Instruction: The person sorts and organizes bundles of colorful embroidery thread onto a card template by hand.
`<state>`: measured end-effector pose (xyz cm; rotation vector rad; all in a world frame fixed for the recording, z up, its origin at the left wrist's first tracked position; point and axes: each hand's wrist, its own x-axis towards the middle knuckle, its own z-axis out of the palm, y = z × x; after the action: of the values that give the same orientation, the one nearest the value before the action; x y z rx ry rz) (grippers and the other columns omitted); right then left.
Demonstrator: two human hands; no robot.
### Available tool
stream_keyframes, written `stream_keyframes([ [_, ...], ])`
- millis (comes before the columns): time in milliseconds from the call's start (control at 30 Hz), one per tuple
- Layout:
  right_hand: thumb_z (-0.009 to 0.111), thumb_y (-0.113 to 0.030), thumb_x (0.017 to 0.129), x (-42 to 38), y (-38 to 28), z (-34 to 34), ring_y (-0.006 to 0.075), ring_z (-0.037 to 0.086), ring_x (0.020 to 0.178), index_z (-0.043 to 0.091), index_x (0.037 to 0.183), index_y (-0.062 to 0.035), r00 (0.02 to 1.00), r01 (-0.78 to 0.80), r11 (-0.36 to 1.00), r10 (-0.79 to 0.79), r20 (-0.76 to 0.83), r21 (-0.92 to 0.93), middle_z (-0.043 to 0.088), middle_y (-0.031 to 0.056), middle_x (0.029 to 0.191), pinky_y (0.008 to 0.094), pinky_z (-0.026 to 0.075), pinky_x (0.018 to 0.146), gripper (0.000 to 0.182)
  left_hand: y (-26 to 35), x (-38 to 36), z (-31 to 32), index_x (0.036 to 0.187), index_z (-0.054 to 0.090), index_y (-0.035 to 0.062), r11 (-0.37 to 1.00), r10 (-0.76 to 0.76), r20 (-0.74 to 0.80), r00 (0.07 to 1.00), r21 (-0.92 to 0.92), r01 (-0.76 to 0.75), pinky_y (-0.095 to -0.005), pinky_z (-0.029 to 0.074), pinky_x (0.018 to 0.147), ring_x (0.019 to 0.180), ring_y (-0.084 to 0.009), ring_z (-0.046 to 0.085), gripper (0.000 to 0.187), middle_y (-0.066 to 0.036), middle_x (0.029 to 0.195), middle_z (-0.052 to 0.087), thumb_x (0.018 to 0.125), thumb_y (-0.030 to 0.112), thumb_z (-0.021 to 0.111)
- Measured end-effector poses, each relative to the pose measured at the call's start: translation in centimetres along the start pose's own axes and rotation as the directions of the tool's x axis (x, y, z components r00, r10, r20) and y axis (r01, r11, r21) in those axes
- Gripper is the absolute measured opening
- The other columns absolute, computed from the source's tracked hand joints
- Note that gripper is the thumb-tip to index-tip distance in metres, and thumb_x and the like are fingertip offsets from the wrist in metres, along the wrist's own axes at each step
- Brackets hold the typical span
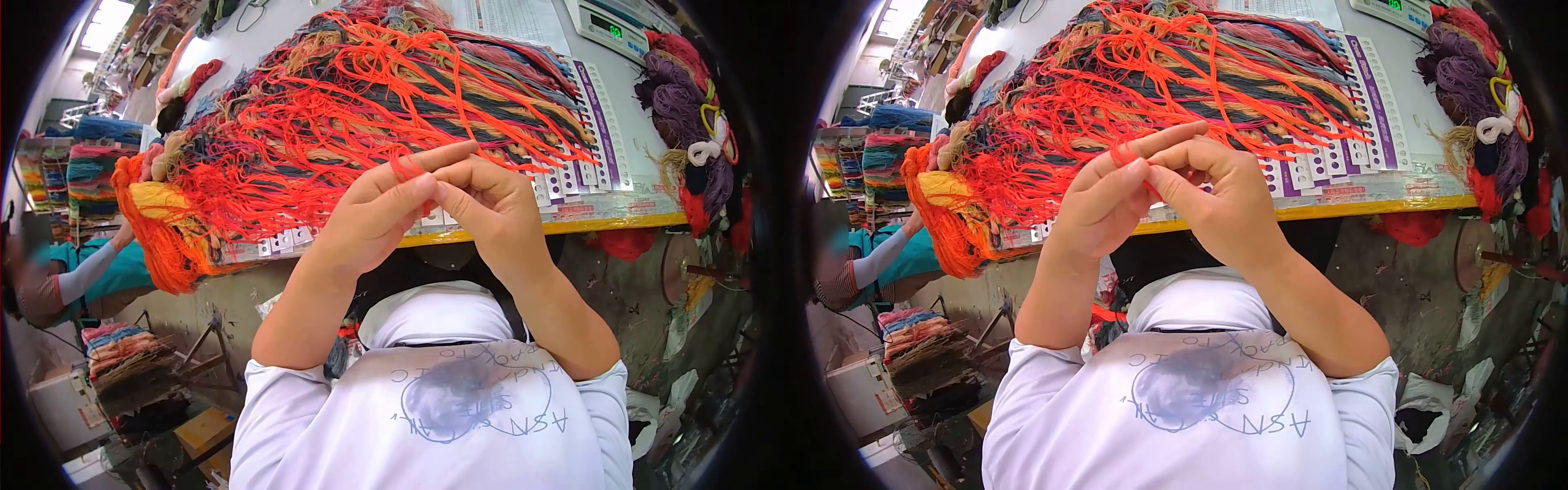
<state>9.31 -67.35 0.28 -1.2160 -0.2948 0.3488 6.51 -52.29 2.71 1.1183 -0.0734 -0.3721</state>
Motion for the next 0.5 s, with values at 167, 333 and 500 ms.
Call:
stream_keyframes([
  [167, 0.063, -0.009, 0.085, -0.4, -0.4, -0.5, 0.0058, 0.053, 0.067, 0.065, 0.085, 0.0006, 1.000, 0.005, 1.000, -0.004, -0.003, 0.027, 0.062, 0.0010, 0.075, 0.0212, 0.043, 0.061, 0.010, -0.5, 0.4, -0.5, 0.131, 0.043, -0.0070, 0.990, 0.033, 0.015, 0.999, -0.140, -0.030, -0.0337, 0.037, 0.099, 0.118, -0.0193, 0.048, 0.045, -0.015, 0.134, 0.047, 0.096, 0.021, 0.039],
  [333, 0.062, -0.009, 0.086, -0.5, -0.7, -0.7, 0.0041, 0.051, 0.066, 0.062, 0.082, 0.0000, 0.999, -0.053, 0.998, 0.053, -0.008, 0.020, 0.059, -0.0011, 0.072, 0.0209, 0.041, 0.059, 0.010, -0.4, 0.8, 0.3, 0.133, 0.038, -0.0102, 0.994, 0.014, -0.036, 0.999, -0.104, -0.017, -0.0364, 0.039, 0.097, 0.115, -0.0228, 0.052, 0.055, -0.018, 0.132, 0.048, 0.094, 0.029, 0.034],
  [500, 0.061, -0.009, 0.086, -0.6, -0.6, -1.1, 0.0043, 0.051, 0.067, 0.062, 0.083, -0.0013, 0.998, -0.062, 0.998, 0.061, -0.019, -0.007, 0.058, -0.0018, 0.071, 0.0206, 0.041, 0.062, 0.008, -0.9, 1.0, 0.4, 0.134, 0.038, -0.0079, 0.993, -0.005, -0.066, 0.998, -0.118, -0.003, -0.0347, 0.040, 0.096, 0.115, -0.0214, 0.052, 0.058, -0.016, 0.134, 0.047, 0.094, 0.033, 0.036],
])
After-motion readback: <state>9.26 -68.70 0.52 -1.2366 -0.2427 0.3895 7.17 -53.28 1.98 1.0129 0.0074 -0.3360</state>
